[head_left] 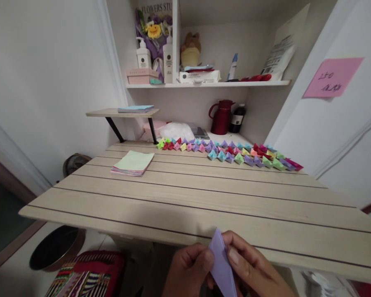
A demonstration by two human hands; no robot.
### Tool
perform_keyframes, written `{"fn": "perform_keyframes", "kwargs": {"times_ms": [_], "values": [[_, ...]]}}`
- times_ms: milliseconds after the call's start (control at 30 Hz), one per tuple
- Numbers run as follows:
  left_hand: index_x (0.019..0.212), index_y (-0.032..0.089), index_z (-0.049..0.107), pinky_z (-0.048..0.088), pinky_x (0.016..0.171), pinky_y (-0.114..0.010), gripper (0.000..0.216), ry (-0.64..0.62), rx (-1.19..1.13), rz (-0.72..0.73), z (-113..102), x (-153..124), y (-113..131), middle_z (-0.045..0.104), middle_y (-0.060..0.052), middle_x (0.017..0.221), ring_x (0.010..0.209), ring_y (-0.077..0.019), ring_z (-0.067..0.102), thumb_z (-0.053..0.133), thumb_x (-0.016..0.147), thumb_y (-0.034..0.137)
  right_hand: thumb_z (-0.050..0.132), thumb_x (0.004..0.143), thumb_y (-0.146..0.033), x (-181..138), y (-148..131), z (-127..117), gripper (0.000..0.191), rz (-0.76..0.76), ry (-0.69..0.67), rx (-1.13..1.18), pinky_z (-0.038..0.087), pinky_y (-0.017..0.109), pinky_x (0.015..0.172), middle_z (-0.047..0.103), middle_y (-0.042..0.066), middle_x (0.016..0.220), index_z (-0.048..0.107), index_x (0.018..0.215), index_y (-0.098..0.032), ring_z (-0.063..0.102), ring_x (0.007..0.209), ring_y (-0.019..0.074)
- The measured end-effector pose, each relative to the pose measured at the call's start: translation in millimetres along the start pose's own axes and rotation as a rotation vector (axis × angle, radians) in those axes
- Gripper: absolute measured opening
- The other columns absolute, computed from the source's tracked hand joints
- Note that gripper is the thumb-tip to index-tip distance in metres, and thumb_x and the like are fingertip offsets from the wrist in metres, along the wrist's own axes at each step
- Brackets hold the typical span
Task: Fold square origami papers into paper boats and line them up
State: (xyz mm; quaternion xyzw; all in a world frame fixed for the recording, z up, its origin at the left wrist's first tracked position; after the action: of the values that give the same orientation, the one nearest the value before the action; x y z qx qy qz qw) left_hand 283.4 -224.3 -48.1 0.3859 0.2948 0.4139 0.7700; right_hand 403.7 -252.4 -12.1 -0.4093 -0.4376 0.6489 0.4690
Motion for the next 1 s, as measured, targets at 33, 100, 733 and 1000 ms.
{"fn": "perform_keyframes", "kwargs": {"times_ms": [33,100,733,1000], "values": [[0.052,0.014,0.053,0.027,0.053,-0.024,0.05,-0.002,-0.011,-0.004,-1.0,0.9,-3.2,0.052,-0.001,0.051,0.049,-0.01,0.044,0.073,0.067,0.058,0.058,0.085,-0.055,0.8,1.3,1.1,0.038,0.007,-0.017,0.027,0.032,0.018,0.045,0.056,-0.002,0.063,0.059,0.091,-0.018,0.041,0.047,0.0066],[0.051,0.014,0.052,0.027,0.052,-0.024,0.051,-0.002,-0.049,-0.005,-2.4,2.3,-7.7,0.052,-0.001,0.051,0.048,-0.0096,0.044,0.073,0.068,0.058,0.062,0.083,-0.052,1.1,2.8,2.9,0.035,0.022,-0.028,0.089,0.033,0.017,0.046,0.057,-0.002,0.066,0.059,0.089,-0.018,0.042,0.048,0.0054],[0.076,0.01,0.068,0.047,0.061,-0.031,0.048,-0.196,-0.335,-0.081,15.0,1.8,-8.5,0.061,-0.006,0.061,0.052,-0.0156,0.057,0.065,0.076,0.058,0.069,0.082,-0.042,4.2,10.7,2.6,0.029,0.078,-0.012,0.313,0.041,0.013,0.043,0.054,-0.006,0.057,0.063,0.095,-0.017,0.049,0.042,0.0034],[0.085,0.009,0.07,0.043,0.052,-0.027,0.056,-0.183,-0.265,-0.067,12.9,1.8,-9.0,0.061,-0.007,0.062,0.049,-0.014,0.056,0.058,0.078,0.063,0.067,0.083,-0.042,2.2,11.9,0.6,0.032,0.06,-0.034,0.243,0.04,0.015,0.047,0.058,-0.003,0.068,0.062,0.105,-0.018,0.048,0.046,0.0032]]}}
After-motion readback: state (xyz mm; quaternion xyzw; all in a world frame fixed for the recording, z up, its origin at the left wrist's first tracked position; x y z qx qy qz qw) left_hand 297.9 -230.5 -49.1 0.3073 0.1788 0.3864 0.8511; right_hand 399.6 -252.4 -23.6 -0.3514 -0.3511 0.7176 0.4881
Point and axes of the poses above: each hand's wrist, its own x-axis towards the middle knuckle, its own z-axis out of the palm, y = z × x, the point moved 3 cm from there along x, towards the middle knuckle
